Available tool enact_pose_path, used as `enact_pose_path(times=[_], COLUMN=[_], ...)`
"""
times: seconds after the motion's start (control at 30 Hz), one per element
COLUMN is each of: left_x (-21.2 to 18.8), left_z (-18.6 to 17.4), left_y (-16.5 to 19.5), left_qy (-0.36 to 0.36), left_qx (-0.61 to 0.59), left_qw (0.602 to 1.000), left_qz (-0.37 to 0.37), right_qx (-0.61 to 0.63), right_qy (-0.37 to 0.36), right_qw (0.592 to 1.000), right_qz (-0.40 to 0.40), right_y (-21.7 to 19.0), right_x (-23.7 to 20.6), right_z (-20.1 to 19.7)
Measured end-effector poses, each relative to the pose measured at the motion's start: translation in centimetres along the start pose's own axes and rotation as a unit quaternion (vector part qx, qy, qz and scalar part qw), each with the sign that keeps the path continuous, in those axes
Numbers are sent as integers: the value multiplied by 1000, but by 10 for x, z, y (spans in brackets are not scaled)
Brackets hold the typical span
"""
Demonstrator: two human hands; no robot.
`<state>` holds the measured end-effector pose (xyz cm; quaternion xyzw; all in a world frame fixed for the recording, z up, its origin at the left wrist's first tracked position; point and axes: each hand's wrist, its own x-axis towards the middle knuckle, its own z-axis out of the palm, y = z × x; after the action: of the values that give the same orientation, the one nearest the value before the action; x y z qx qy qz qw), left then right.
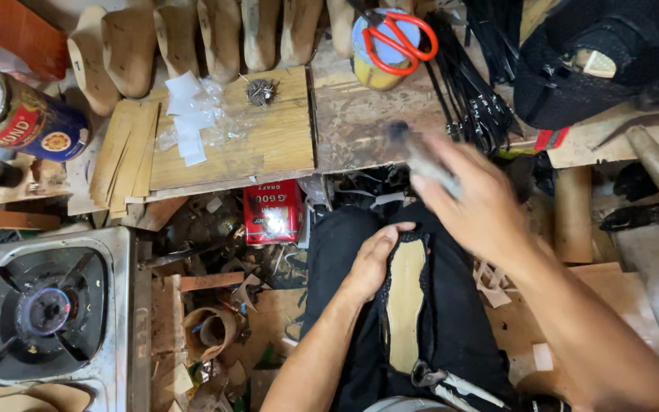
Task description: The person secures a black slipper onto a wooden shoe last and repeatedly hammers nails along the sole edge to attach the upper to the sole. They adjust the slipper and last several times to align the material before continuing to hammer.
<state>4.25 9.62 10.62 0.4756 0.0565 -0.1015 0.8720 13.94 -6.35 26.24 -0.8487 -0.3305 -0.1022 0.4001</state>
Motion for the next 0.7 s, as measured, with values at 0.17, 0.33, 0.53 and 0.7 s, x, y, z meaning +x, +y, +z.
enact_pose_path(times=[0.17,0.33,0.53,0.7], left_x=[4,5,1,-1], left_z=[5,11,19,17], left_y=[6,-1,-7,-2], left_qy=[14,2,-4,2], left_qx=[-71,-32,-71,-49], left_qw=[996,999,994,997], left_qz=[-57,-37,-79,-53], right_qx=[-6,-158,334,-21], right_qy=[67,-165,98,-119], right_qw=[993,963,925,983], right_qz=[92,142,150,139], right_y=[-12,-2,-37,-24], right_x=[-113,-139,-164,-147], right_z=[-8,15,-30,-3])
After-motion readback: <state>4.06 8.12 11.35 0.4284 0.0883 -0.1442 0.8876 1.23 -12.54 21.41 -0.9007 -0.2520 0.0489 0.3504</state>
